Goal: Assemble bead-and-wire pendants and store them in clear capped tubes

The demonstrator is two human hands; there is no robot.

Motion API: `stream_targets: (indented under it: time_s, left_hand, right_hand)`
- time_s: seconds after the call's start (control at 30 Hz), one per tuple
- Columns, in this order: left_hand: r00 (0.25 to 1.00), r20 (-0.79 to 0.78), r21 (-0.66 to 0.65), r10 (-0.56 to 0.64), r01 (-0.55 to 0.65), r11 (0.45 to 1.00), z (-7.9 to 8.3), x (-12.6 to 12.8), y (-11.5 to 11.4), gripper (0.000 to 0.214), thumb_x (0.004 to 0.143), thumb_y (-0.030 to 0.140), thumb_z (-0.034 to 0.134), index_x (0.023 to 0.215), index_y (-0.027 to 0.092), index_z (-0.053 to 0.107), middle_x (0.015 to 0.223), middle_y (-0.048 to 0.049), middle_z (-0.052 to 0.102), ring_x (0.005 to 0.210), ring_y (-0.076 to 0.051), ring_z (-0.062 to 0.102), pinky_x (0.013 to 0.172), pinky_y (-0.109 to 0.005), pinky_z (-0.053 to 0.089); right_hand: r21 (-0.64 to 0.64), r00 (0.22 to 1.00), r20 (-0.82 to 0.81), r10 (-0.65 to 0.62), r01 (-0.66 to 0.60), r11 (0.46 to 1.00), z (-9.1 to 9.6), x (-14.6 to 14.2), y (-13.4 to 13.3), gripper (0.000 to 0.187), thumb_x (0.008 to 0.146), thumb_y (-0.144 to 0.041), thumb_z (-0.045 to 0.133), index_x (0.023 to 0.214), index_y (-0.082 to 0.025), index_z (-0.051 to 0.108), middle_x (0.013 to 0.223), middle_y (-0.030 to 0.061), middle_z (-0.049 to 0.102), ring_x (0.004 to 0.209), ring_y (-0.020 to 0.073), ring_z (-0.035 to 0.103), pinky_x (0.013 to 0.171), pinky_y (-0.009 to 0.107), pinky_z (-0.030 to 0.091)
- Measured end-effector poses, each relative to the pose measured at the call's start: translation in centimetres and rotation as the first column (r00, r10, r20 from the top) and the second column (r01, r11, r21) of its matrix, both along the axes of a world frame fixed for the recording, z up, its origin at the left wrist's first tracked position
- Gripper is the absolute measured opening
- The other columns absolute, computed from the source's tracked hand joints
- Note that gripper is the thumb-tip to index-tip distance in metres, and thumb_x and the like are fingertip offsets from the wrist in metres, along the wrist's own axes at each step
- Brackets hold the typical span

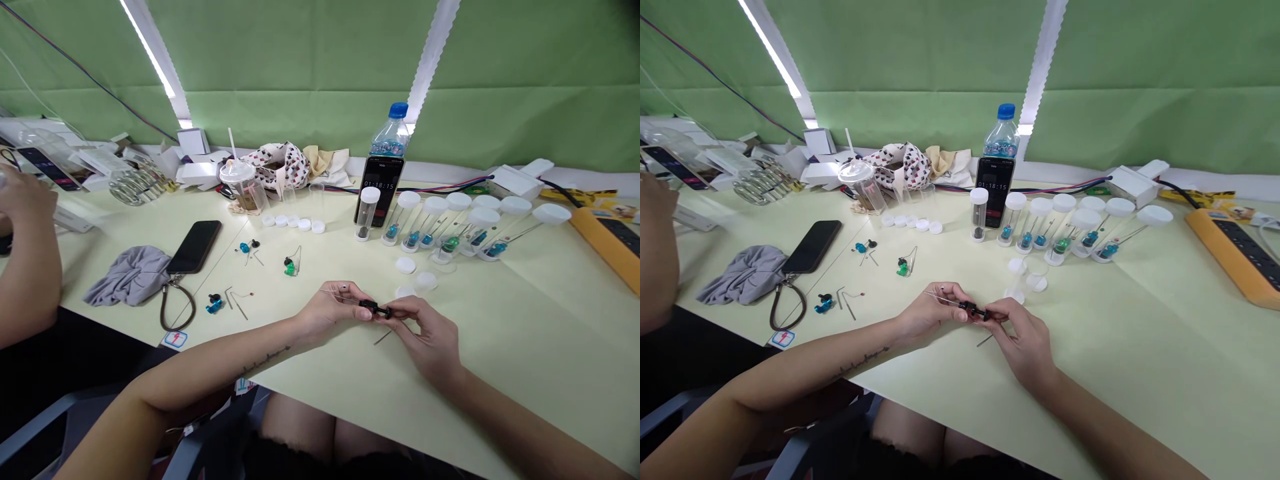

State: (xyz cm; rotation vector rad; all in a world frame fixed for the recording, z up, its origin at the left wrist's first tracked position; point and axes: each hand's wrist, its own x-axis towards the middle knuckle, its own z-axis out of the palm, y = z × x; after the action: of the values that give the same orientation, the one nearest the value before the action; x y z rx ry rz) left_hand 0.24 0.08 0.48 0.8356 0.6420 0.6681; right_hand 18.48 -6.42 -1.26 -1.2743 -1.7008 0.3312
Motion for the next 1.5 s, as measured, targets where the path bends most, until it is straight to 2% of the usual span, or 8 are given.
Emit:
stream_targets:
  time_s: [0.13,0.53,0.7,0.87,1.07,1.5]
  left_hand:
    - [1.0,0.005,0.009,-0.008,0.008,1.0,0.01,-0.04,0.02,0.034,0.052,0.022,0.088,0.075,0.011,0.065,0.077,-0.0074,0.073,0.072,-0.018,0.069,0.081,-0.034,0.052]
    - [1.0,0.021,0.037,-0.022,0.021,0.999,-0.12,-0.12,0.07,0.029,0.057,0.018,0.085,0.076,0.011,0.065,0.075,-0.0063,0.073,0.071,-0.016,0.069,0.078,-0.031,0.052]
    - [1.0,0.0,0.037,-0.019,0.019,0.999,0.02,-0.14,0.06,0.033,0.053,0.022,0.087,0.075,0.011,0.065,0.076,-0.0064,0.073,0.071,-0.016,0.068,0.079,-0.032,0.052]
    - [1.0,0.007,0.041,-0.028,0.028,0.999,-0.03,-0.19,0.08,0.029,0.056,0.02,0.086,0.075,0.011,0.066,0.077,-0.0066,0.073,0.071,-0.016,0.068,0.078,-0.031,0.052]
    - [1.0,0.009,0.05,-0.027,0.026,0.998,0.07,-0.17,0.04,0.028,0.056,0.019,0.085,0.074,0.011,0.066,0.076,-0.0067,0.073,0.069,-0.016,0.068,0.077,-0.031,0.052]
    - [1.0,-0.005,0.05,-0.019,0.019,0.999,0.21,-0.15,0.03,0.028,0.054,0.02,0.086,0.072,0.01,0.066,0.075,-0.0063,0.072,0.068,-0.015,0.067,0.076,-0.03,0.051]
  right_hand:
    - [0.027,0.999,-0.01,0.042,-0.041,0.999,0.29,-0.08,0.16,0.004,0.087,-0.027,0.062,0.088,-0.025,0.059,0.075,0.0001,0.069,0.058,0.0148,0.064,0.057,0.028,0.054]
    - [-0.025,0.999,-0.031,0.015,-0.016,1.0,0.37,-0.19,0.09,0.017,0.087,-0.041,0.062,0.083,-0.024,0.06,0.068,-0.0007,0.069,0.054,0.0142,0.064,0.055,0.026,0.055]
    - [0.001,0.998,-0.048,0.04,-0.04,0.999,0.39,-0.14,0.21,0.015,0.086,-0.037,0.064,0.082,-0.023,0.061,0.066,-0.0021,0.068,0.053,0.0122,0.064,0.053,0.022,0.055]
    - [-0.005,0.997,-0.057,0.051,-0.051,0.999,0.46,-0.18,0.27,0.017,0.085,-0.039,0.065,0.081,-0.023,0.062,0.065,-0.0021,0.068,0.052,0.0124,0.064,0.052,0.022,0.055]
    - [-0.052,0.994,-0.096,0.054,-0.06,0.997,0.86,-0.29,0.26,0.023,0.085,-0.044,0.063,0.078,-0.022,0.062,0.064,-0.0017,0.068,0.051,0.0132,0.065,0.051,0.023,0.055]
    - [-0.15,0.984,-0.153,0.09,-0.113,0.982,0.51,-0.06,0.27,0.022,0.085,-0.042,0.064,0.076,-0.022,0.062,0.062,-0.0025,0.066,0.049,0.0121,0.062,0.048,0.022,0.052]
